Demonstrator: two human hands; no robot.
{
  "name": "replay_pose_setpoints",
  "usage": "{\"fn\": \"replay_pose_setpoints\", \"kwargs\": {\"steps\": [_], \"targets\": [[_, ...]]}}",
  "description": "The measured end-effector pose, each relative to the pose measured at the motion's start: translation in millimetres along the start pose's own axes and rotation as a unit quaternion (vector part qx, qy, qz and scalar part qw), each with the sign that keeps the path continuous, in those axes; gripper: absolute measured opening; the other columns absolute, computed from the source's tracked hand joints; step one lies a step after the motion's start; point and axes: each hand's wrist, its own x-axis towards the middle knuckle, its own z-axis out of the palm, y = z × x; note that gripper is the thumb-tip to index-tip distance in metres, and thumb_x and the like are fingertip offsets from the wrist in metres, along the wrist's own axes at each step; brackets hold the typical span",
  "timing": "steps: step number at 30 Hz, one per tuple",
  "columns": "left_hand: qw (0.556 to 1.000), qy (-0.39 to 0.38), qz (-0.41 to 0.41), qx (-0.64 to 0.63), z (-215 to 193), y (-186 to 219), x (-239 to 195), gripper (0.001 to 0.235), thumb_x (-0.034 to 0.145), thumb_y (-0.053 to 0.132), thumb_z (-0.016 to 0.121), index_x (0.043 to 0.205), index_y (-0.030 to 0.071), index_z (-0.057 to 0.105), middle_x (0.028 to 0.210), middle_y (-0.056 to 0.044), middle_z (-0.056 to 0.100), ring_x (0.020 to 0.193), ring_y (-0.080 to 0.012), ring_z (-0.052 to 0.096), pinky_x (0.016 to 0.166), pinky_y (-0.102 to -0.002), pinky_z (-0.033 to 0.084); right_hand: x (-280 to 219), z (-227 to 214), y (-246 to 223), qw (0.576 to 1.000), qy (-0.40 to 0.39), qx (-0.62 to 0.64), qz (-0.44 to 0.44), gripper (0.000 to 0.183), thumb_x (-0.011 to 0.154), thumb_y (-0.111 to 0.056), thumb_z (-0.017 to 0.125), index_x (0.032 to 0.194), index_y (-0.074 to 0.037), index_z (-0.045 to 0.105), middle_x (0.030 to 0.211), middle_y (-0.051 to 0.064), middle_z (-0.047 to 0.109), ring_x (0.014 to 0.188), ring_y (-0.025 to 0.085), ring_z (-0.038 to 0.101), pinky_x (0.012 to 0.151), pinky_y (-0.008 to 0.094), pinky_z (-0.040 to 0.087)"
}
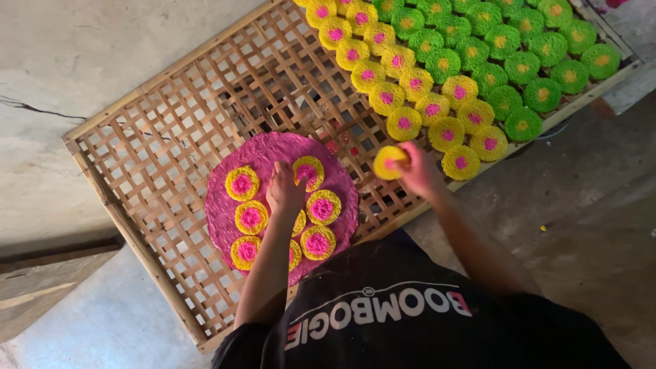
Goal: The person arranges small colorful circular items on pink circular mats placed on a bamboo lattice tray. They pick up the items one by one and place them in rows, then move the mats to a nearby table and continue arranging similar pink rolled items on a dark circular tray.
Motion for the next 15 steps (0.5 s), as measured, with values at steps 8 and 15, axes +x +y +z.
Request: {"fn": "replay_pose_setpoints", "kwargs": {"steps": [8,15], "targets": [[0.991,0.064,0.111,0.034,4.7,-5.2,11.1,0.032,0.080,0.029,0.079,0.099,0.010,0.062,0.093,-0.012,0.071,0.090,-0.0341,0.070,0.081,-0.048,0.054,-5.2,-46.4,-2.4,0.961,0.207,-0.137,-0.124,0.035,0.095,-0.016,0.074,0.124,-0.006,0.058,0.110,0.022,0.065,0.097,0.041,0.065,0.078,0.048,0.053],[0.986,-0.045,0.099,-0.129,-7.3,69.6,-24.5,0.026,0.087,0.027,0.079,0.100,0.009,0.065,0.092,-0.004,0.073,0.080,-0.0175,0.073,0.070,-0.034,0.060,-36.2,1.0,-28.5,0.987,0.046,0.139,-0.063,0.039,0.102,-0.035,0.063,0.128,-0.006,0.057,0.112,0.012,0.068,0.101,0.027,0.067,0.084,0.042,0.054]]}}
